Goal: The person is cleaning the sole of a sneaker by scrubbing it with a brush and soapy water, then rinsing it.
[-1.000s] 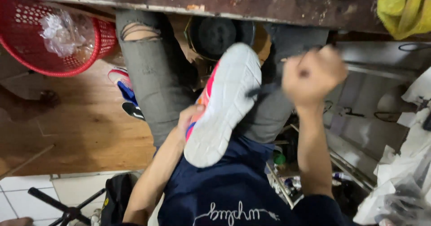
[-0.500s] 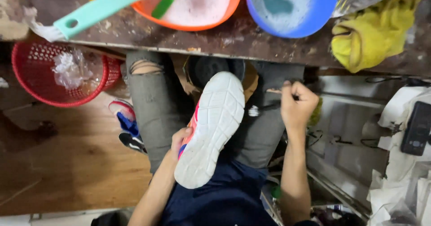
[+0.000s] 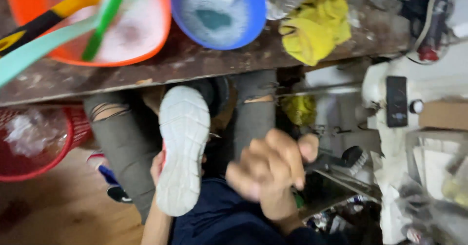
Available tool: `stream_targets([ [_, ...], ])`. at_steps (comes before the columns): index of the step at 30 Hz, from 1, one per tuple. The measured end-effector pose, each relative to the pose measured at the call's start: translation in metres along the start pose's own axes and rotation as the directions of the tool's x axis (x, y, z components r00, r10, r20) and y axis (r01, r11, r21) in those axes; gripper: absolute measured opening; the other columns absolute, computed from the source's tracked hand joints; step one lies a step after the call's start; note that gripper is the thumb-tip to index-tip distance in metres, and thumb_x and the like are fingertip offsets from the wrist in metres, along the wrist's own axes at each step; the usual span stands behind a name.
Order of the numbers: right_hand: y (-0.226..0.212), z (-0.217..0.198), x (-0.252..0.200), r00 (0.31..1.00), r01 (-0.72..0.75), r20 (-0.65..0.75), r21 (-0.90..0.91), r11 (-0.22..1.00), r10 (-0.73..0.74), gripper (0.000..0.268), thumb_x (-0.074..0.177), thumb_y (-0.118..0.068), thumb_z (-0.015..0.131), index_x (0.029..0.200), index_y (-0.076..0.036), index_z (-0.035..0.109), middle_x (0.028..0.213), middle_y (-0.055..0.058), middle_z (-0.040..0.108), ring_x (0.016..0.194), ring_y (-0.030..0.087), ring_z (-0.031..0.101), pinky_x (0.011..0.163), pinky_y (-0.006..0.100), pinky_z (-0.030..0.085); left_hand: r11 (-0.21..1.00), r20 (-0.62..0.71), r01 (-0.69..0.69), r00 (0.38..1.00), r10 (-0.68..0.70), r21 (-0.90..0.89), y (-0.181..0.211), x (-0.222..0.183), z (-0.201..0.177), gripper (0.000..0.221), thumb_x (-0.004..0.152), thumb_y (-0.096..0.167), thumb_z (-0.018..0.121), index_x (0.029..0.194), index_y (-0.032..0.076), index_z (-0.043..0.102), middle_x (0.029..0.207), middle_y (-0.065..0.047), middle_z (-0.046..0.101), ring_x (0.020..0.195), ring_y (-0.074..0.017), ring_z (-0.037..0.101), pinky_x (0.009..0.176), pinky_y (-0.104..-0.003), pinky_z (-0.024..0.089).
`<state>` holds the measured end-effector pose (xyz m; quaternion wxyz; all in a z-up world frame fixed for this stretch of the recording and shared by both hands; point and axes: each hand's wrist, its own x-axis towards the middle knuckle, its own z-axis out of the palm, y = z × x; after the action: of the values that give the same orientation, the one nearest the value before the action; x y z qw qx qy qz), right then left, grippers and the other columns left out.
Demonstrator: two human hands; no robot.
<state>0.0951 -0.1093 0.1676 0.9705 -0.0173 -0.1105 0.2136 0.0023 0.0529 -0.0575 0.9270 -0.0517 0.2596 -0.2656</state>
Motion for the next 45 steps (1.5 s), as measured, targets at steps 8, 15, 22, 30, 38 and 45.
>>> stream_targets([
  [8,0.027,0.059,0.048,0.702,-0.124,0.707,0.248,0.961,-0.092,0.040,0.091,-0.020,0.032,0.052,-0.024,0.030,0.046,-0.007,0.025,0.033,0.012,0.025,0.034,0.028,0.020,0.987,0.249,-0.134,0.962,0.108,0.093,-0.006,-0.002,0.055,0.081,0.082,0.045,0.061,0.140,-0.004,0.032,0.135,-0.028,0.040,0.093,-0.0355,0.055,0.063,-0.040,0.052],
  [15,0.021,0.049,0.040,0.770,-0.101,0.638,0.136,0.986,-0.009,0.033,0.090,-0.022,0.034,0.057,-0.019,0.037,0.047,-0.003,0.031,0.037,0.017,0.029,0.037,0.031,0.025,0.984,0.208,-0.132,0.972,0.106,0.118,-0.003,-0.001,0.037,0.081,0.080,0.048,0.060,0.137,-0.006,0.037,0.132,-0.028,0.044,0.092,-0.0362,0.058,0.063,-0.041,0.050],
  [22,-0.004,0.045,0.024,0.846,-0.100,0.526,-0.010,0.995,0.090,0.027,0.088,-0.024,0.037,0.064,-0.013,0.046,0.047,0.002,0.038,0.041,0.022,0.035,0.040,0.035,0.031,0.997,0.189,0.032,0.981,-0.044,0.065,0.003,0.002,0.002,0.082,0.080,0.053,0.059,0.134,-0.006,0.041,0.113,-0.036,0.054,0.094,-0.0416,0.060,0.077,-0.047,0.051],
  [30,0.017,0.033,0.046,0.864,-0.204,0.439,-0.140,0.969,0.245,0.029,0.085,-0.027,0.040,0.071,-0.007,0.055,0.048,0.006,0.046,0.046,0.027,0.041,0.044,0.039,0.037,1.000,0.050,0.009,0.999,-0.008,-0.011,0.003,0.009,-0.021,0.085,0.075,0.050,0.060,0.135,-0.007,0.040,0.114,-0.045,0.050,0.098,-0.0471,0.060,0.085,-0.047,0.050],
  [38,-0.033,0.003,0.098,0.865,-0.191,-0.152,-0.981,-0.033,-0.478,0.021,0.088,-0.018,0.055,0.071,-0.008,0.046,0.047,0.002,0.038,0.041,0.010,0.035,0.044,0.020,0.026,0.992,-0.079,-0.085,0.993,0.092,0.094,0.004,-0.005,0.038,0.070,0.073,0.036,0.057,0.128,-0.008,0.049,0.108,-0.035,0.059,0.091,-0.0482,0.060,0.083,-0.053,0.049],
  [45,-0.036,0.021,0.156,0.986,-0.042,0.109,-0.556,-0.830,-0.123,0.037,0.107,-0.004,0.065,0.076,-0.006,0.046,0.072,0.001,0.045,0.070,0.011,0.040,0.067,0.028,0.034,0.998,-0.014,-0.053,0.998,0.053,0.033,0.008,-0.001,0.027,0.064,0.075,0.029,0.058,0.123,-0.012,0.049,0.109,-0.035,0.058,0.099,-0.0474,0.058,0.092,-0.053,0.046],
])
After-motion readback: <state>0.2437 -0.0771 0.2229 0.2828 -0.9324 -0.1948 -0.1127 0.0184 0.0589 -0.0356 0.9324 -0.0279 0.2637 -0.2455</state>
